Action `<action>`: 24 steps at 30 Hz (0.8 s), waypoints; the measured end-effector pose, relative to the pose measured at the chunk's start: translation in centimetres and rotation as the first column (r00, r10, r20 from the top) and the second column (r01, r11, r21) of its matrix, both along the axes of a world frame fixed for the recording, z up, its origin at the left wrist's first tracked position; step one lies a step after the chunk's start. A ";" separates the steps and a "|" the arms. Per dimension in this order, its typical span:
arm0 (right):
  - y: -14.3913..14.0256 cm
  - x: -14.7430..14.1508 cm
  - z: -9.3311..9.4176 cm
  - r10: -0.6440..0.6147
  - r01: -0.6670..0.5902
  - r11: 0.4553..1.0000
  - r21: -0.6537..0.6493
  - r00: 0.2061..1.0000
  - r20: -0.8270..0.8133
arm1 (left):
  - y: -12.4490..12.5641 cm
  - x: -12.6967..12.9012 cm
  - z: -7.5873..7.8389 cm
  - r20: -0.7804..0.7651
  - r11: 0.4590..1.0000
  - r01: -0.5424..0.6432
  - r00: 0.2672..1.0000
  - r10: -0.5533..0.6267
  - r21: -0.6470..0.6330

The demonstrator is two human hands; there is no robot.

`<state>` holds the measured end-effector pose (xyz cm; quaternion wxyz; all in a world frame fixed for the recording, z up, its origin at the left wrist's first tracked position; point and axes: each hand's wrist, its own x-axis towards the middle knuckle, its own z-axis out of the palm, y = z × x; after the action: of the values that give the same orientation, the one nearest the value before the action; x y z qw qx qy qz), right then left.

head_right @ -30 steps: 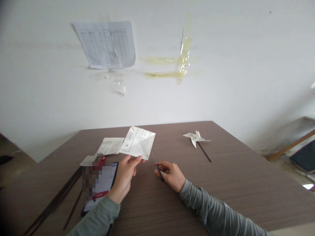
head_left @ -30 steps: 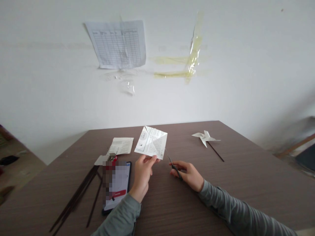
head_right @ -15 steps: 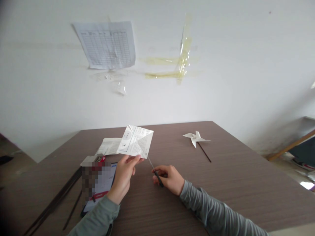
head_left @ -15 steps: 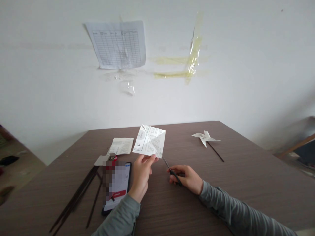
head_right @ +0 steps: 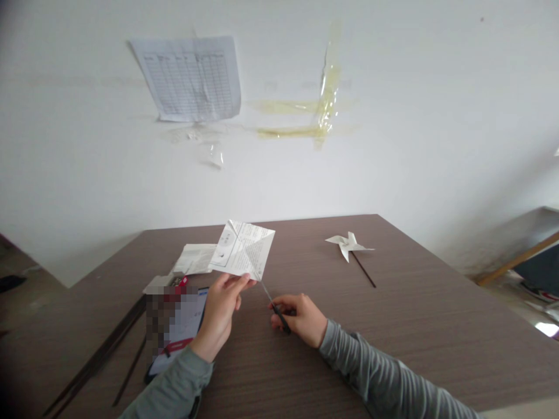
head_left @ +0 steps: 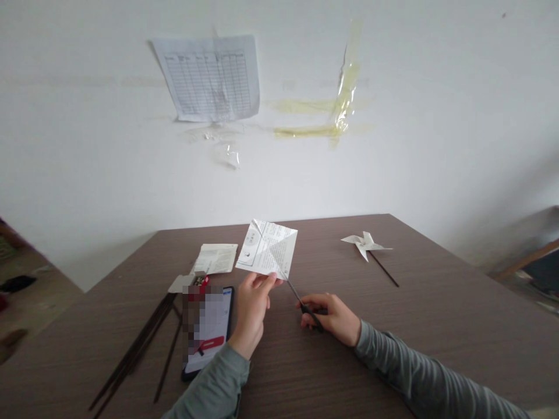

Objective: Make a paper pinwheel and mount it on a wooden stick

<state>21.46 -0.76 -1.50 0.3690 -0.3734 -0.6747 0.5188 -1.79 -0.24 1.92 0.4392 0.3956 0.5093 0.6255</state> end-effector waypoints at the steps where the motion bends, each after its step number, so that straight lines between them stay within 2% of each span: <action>1: 0.0 0.0 -0.1 0.003 -0.003 1.000 -0.001 1.000 0.000 | 0.0 0.0 0.0 0.001 1.000 0.001 1.000 -0.001 0.000; 8: 0.2 0.0 -0.8 0.020 -0.020 1.000 -0.018 1.000 0.000 | 0.0 0.1 0.0 0.008 1.000 -0.002 1.000 0.002 0.000; 18: 0.2 0.1 -0.8 0.030 -0.030 0.999 -0.021 0.999 -0.015 | 0.0 0.1 0.1 0.022 1.000 -0.012 1.000 0.012 -0.002; 24: 0.8 0.3 -1.7 0.071 -0.070 0.995 -0.068 0.997 0.014 | 0.1 0.1 0.2 0.035 1.000 -0.012 0.999 0.012 -0.006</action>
<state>21.78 0.00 -3.20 0.3321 -0.3657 -0.6726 0.5510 -1.66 -0.15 2.15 0.4453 0.3802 0.5056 0.6336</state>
